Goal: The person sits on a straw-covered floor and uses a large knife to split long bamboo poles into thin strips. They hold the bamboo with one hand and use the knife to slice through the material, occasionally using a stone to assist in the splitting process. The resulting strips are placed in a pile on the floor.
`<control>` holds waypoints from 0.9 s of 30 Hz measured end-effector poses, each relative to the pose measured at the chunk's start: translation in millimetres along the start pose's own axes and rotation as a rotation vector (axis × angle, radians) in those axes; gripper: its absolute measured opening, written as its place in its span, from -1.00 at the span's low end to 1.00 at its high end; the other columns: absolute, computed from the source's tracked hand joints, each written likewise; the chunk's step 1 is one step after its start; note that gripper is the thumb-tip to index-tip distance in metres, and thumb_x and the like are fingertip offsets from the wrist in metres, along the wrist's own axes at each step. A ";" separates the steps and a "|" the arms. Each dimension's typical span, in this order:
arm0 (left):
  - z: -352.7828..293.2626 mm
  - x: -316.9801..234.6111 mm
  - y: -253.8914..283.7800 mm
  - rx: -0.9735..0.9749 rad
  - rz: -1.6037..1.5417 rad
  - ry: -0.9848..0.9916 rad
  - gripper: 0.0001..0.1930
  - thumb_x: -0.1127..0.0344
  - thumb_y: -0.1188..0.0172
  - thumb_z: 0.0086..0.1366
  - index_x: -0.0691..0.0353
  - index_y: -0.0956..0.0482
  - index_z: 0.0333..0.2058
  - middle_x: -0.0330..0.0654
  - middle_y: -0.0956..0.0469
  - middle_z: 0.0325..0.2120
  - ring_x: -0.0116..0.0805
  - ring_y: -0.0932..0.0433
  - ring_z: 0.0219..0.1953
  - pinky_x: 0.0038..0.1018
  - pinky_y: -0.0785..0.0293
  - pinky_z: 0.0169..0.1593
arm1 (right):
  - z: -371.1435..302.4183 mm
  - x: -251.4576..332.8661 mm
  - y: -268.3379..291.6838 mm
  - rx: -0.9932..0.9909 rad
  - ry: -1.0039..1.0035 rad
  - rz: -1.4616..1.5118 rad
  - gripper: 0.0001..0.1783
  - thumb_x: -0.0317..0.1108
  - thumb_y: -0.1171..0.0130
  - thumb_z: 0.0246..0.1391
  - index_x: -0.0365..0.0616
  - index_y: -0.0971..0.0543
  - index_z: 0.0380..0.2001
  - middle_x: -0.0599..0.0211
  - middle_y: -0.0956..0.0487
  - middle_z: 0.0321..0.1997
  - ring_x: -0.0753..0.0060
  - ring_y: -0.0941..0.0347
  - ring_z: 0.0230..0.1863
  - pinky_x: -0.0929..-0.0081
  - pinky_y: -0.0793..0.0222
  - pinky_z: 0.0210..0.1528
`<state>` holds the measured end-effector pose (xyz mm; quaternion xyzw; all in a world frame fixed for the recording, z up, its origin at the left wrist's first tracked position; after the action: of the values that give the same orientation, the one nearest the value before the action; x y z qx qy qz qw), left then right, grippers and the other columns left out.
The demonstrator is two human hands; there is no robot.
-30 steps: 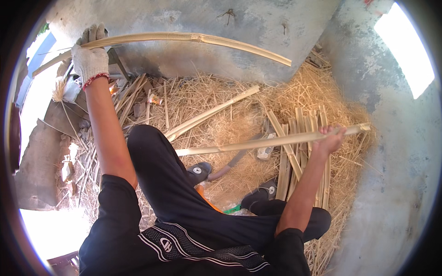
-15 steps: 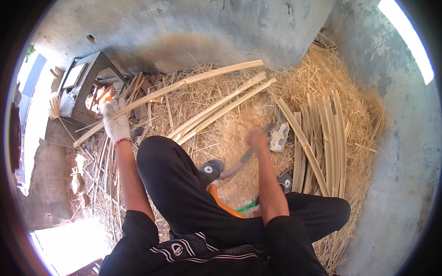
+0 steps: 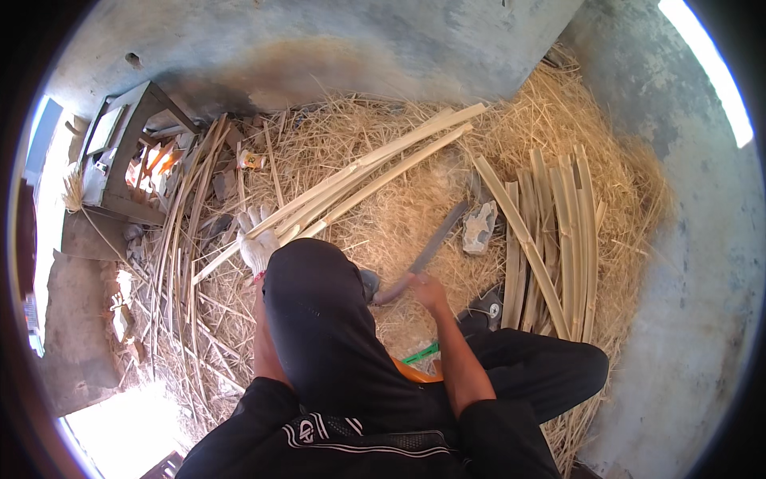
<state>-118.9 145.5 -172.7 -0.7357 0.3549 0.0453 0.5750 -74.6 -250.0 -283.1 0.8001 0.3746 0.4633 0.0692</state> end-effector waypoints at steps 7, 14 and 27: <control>-6.0 64.9 99.2 -0.095 0.186 0.168 -0.42 0.07 0.18 0.52 0.29 -0.07 0.35 0.03 0.05 0.41 0.01 -0.01 0.44 -0.01 -0.13 0.45 | -7.7 -59.8 2.4 0.089 -0.146 -0.208 -0.34 0.23 -0.13 0.14 -0.26 -0.65 -0.16 -0.16 -0.66 -0.22 -0.15 -0.59 -0.09 0.15 -0.45 -0.02; -14.3 94.3 150.8 -0.121 0.254 0.363 -0.44 0.08 0.05 0.49 0.32 -0.15 0.28 0.05 -0.12 0.34 0.00 -0.18 0.37 -0.04 -0.23 0.40 | -1.2 -111.4 -9.5 0.031 -0.197 -0.190 -0.40 0.15 -0.17 0.14 -0.22 -0.65 -0.10 0.01 -0.70 -0.36 0.02 -0.67 -0.30 0.21 -0.53 -0.15; 28.9 72.1 114.6 0.050 0.394 0.369 -0.55 0.18 -0.02 0.50 0.37 -0.23 0.19 0.10 -0.27 0.24 0.03 -0.31 0.32 -0.05 -0.42 0.32 | -1.3 -107.4 -13.2 0.084 -0.254 -0.064 -0.47 0.11 -0.18 0.13 -0.19 -0.65 -0.18 0.03 -0.70 -0.32 0.00 -0.65 -0.17 0.18 -0.49 -0.07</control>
<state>-121.2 127.1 -309.9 -0.6339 0.5910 0.0127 0.4987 -113.9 -312.1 -362.5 0.8421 0.4073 0.3399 0.0970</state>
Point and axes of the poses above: each hand's wrist, its own z-axis towards the middle knuckle, its own y-axis out of the back of the hand, x = y × z, the point moved 2 cm from there along z, towards the middle knuckle
